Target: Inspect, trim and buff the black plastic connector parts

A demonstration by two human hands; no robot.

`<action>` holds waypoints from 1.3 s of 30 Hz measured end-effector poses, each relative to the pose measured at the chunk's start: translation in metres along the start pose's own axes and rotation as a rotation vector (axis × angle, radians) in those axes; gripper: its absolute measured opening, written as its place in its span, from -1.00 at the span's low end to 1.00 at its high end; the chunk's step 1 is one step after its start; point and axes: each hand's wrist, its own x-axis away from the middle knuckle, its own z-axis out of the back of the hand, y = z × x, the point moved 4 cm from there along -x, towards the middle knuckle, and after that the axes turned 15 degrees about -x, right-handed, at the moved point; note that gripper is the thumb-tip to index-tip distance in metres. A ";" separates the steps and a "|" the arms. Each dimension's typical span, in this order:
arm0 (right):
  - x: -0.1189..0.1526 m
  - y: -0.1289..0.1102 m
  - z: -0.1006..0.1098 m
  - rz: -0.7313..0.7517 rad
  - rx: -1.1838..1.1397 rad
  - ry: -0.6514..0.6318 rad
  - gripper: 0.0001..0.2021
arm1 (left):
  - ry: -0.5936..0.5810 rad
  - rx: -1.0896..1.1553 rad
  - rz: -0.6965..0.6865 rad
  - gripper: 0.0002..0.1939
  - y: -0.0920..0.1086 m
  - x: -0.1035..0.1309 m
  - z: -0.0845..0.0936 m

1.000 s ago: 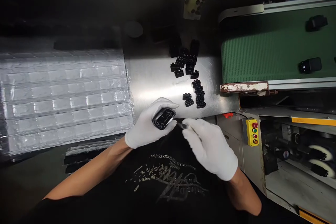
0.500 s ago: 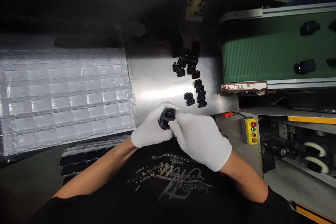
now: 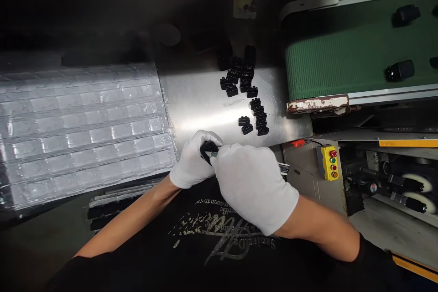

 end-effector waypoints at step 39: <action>0.076 0.163 -0.093 -0.646 -0.537 -0.054 -0.54 | -0.871 -0.622 0.203 -0.56 -0.071 -0.008 -0.131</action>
